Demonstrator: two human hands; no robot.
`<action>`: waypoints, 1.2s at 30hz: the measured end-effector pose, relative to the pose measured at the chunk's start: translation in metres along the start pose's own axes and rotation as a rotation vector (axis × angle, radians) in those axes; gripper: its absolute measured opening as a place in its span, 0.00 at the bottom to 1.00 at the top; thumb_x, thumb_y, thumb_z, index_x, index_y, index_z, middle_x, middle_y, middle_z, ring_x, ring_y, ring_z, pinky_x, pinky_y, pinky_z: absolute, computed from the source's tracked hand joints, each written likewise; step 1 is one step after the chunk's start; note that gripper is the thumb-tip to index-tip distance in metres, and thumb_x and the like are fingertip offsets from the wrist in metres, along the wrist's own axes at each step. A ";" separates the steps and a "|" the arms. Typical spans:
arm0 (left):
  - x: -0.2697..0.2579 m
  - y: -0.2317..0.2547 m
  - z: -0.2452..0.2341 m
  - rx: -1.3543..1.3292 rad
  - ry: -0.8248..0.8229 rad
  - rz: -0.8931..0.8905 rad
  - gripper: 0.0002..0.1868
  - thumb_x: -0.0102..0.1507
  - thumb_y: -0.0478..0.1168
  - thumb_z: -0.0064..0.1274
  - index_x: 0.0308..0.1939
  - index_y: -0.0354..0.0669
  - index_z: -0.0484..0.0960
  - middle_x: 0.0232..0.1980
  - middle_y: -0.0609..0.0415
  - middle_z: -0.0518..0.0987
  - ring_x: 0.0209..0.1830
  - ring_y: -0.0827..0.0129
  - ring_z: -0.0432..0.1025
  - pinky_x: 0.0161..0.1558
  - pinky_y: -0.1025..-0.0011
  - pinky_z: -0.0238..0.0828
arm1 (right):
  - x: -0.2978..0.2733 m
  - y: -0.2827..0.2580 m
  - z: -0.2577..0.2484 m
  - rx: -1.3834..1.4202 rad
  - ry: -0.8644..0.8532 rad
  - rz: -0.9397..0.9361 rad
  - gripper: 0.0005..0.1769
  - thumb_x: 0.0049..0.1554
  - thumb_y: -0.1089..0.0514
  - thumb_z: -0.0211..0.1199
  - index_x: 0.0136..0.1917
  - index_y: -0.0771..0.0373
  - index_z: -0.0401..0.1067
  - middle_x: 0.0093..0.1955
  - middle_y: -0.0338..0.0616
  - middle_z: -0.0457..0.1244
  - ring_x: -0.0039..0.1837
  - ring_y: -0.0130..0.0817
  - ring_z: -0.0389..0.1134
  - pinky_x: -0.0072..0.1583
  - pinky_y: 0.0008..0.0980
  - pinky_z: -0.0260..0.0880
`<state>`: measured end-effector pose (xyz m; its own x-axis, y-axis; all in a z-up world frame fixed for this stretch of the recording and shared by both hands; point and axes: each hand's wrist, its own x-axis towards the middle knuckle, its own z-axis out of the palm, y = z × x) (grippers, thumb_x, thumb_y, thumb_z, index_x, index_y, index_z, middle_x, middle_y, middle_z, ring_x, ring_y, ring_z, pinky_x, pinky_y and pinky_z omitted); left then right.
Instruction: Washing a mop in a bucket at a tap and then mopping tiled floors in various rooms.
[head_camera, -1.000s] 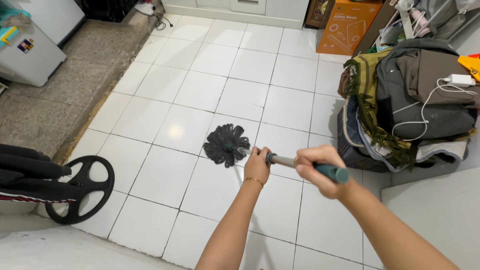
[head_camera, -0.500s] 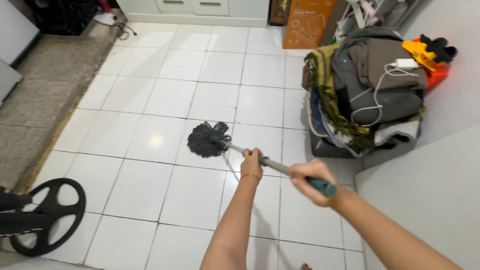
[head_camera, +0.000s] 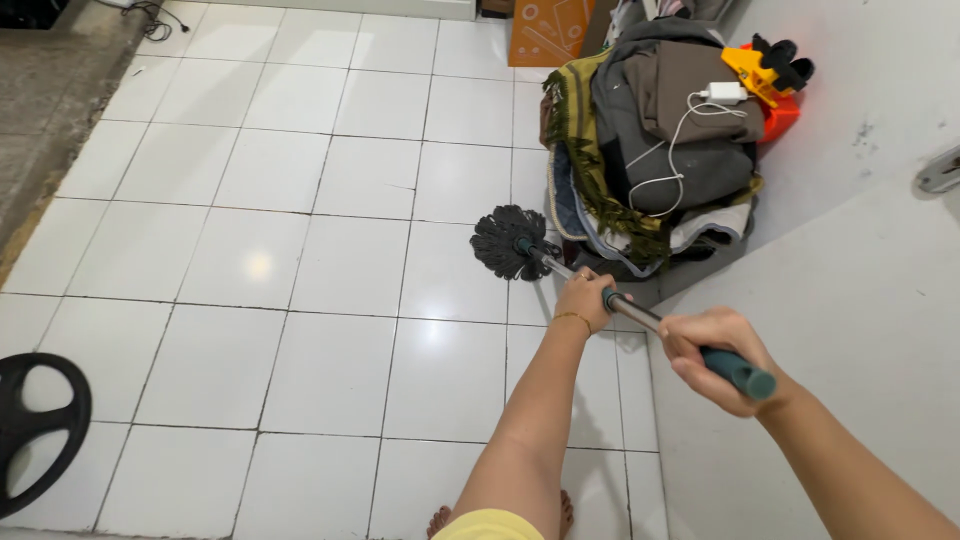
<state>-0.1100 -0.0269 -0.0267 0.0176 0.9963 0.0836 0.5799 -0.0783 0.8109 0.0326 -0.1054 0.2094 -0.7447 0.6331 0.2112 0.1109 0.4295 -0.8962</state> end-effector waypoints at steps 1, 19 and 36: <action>0.001 -0.007 0.008 -0.002 0.003 0.003 0.17 0.59 0.57 0.66 0.33 0.51 0.81 0.46 0.50 0.75 0.52 0.51 0.72 0.51 0.55 0.72 | -0.005 0.000 0.001 -0.004 -0.001 -0.002 0.17 0.48 0.67 0.57 0.28 0.61 0.50 0.26 0.39 0.52 0.30 0.31 0.51 0.35 0.32 0.53; -0.131 -0.085 -0.237 0.237 0.172 -0.151 0.20 0.62 0.59 0.58 0.28 0.47 0.86 0.36 0.54 0.83 0.48 0.54 0.72 0.47 0.56 0.74 | 0.132 -0.058 0.148 0.474 -0.113 -0.188 0.25 0.54 0.55 0.65 0.29 0.59 0.50 0.26 0.37 0.50 0.32 0.31 0.50 0.38 0.33 0.50; -0.226 -0.150 -0.175 0.391 0.153 -0.544 0.11 0.58 0.50 0.63 0.35 0.50 0.85 0.49 0.51 0.78 0.56 0.54 0.70 0.53 0.57 0.73 | 0.031 -0.027 0.182 0.342 -0.140 -0.149 0.13 0.51 0.65 0.57 0.29 0.65 0.57 0.32 0.43 0.61 0.35 0.32 0.59 0.41 0.34 0.62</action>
<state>-0.3432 -0.2465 -0.0661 -0.4584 0.8719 -0.1721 0.7255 0.4789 0.4943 -0.1130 -0.2142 0.1693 -0.8213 0.4758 0.3148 -0.2135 0.2555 -0.9429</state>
